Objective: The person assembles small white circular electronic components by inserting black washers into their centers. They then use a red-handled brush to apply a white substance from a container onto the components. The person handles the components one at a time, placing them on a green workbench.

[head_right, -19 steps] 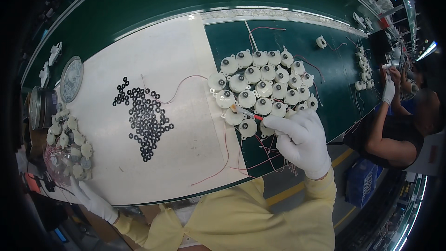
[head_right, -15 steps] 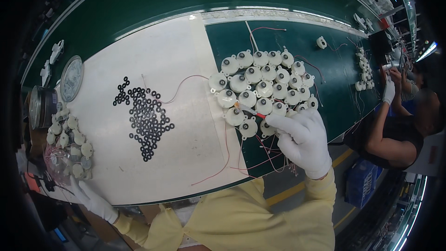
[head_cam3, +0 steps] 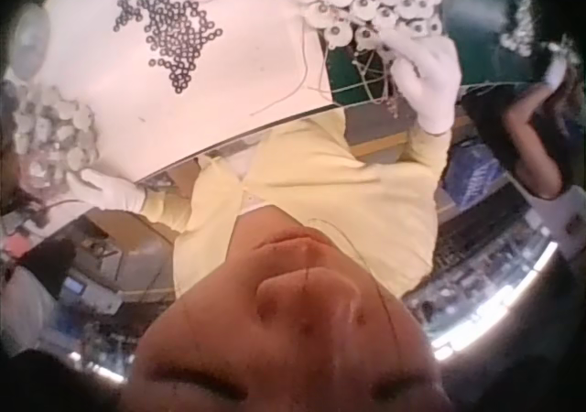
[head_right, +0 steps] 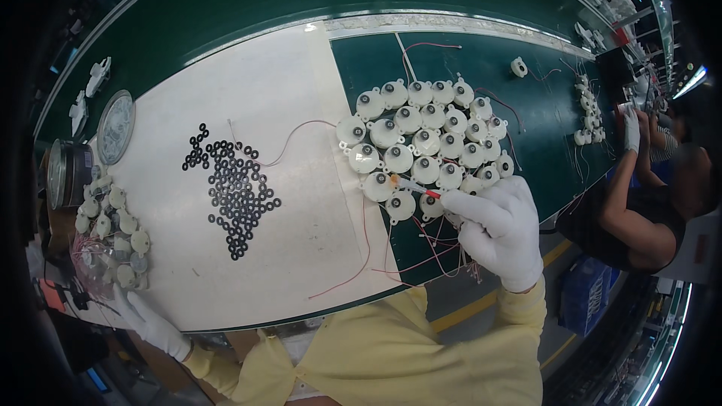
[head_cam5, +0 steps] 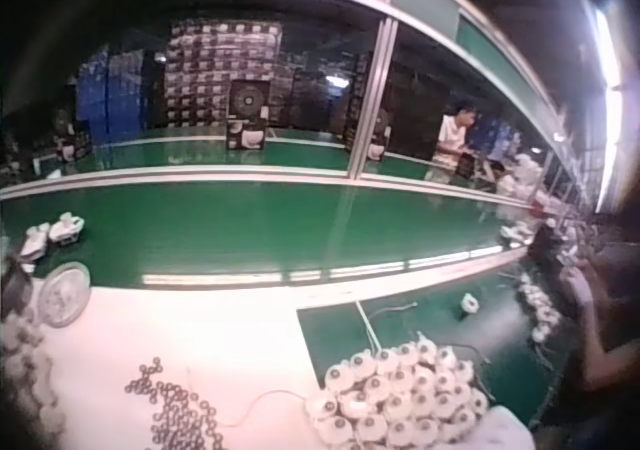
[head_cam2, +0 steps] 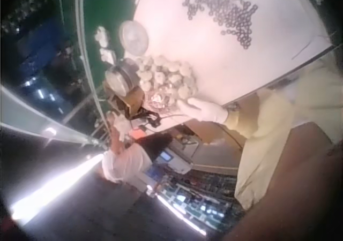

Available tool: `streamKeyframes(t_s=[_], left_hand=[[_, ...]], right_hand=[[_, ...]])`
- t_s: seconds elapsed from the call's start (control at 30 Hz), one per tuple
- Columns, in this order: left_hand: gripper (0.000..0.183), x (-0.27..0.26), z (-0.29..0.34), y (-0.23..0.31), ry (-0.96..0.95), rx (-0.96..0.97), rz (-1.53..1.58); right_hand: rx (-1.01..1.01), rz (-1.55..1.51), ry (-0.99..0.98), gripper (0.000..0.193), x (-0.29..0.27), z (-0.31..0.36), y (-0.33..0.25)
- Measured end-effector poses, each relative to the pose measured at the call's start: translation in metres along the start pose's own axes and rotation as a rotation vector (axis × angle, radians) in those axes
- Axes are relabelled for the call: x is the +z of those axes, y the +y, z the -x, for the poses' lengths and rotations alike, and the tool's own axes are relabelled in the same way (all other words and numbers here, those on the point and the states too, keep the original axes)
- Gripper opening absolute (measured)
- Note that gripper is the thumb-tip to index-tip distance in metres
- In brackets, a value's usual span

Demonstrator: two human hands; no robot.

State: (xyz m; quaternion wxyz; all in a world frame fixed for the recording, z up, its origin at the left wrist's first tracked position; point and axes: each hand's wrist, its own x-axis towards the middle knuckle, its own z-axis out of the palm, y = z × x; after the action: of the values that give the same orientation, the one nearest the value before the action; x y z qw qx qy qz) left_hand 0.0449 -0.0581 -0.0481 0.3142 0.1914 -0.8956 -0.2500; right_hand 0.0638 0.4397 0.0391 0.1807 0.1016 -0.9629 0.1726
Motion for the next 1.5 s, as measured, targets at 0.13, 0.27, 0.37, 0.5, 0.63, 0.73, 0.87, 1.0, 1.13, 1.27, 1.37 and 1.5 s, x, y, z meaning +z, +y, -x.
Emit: streamKeyframes(t_s=[0.13, 0.27, 0.37, 0.5, 0.63, 0.73, 0.87, 1.0, 1.13, 1.27, 1.37, 1.5], left_hand=[[0.039, 0.002, 0.000, 0.006, -0.005, -0.020, 0.012], [0.039, 0.003, -0.001, 0.003, -0.009, 0.015, -0.006], [0.039, 0.000, 0.001, 0.003, 0.011, -0.003, 0.002], [0.036, -0.001, 0.003, 0.004, 0.049, -0.010, -0.011], [0.035, -0.003, -0.001, 0.003, 0.077, 0.115, -0.071], [0.042, -0.001, -0.006, 0.004, 0.094, 0.255, -0.148], [0.048, -0.009, -0.001, 0.003, 0.044, 0.265, -0.221], [0.053, -0.012, -0.001, 0.003, 0.031, 0.235, -0.234], [0.056, -0.010, -0.004, 0.007, 0.024, 0.237, -0.220], [0.056, -0.014, -0.008, 0.004, -0.004, 0.261, -0.197], [0.054, -0.015, -0.007, 0.003, -0.012, 0.266, -0.205], [0.046, -0.017, -0.003, -0.008, 0.054, 0.270, -0.198]], right_hand=[[-0.017, -0.008, 0.026, 0.043, 0.002, 0.001, 0.003], [-0.055, 0.016, -0.023, 0.044, 0.004, 0.000, 0.005], [-0.044, 0.027, -0.028, 0.043, 0.000, -0.001, 0.004], [0.045, 0.005, 0.042, 0.038, -0.008, 0.003, -0.007], [-0.059, -0.012, 0.068, 0.032, -0.026, -0.014, -0.022], [-0.314, 0.030, 0.011, 0.041, -0.035, -0.056, -0.056], [-0.697, 0.102, -0.043, 0.043, 0.015, -0.145, -0.124], [-0.916, 0.065, 0.101, 0.039, 0.117, -0.229, -0.183], [-0.846, 0.205, 0.222, 0.023, 0.228, -0.283, -0.224], [-0.667, 0.247, -0.011, 0.031, 0.248, -0.277, -0.253], [-0.686, 0.144, -0.008, 0.055, 0.195, -0.249, -0.249], [-0.696, -0.107, -0.201, 0.061, 0.111, -0.190, -0.206]])
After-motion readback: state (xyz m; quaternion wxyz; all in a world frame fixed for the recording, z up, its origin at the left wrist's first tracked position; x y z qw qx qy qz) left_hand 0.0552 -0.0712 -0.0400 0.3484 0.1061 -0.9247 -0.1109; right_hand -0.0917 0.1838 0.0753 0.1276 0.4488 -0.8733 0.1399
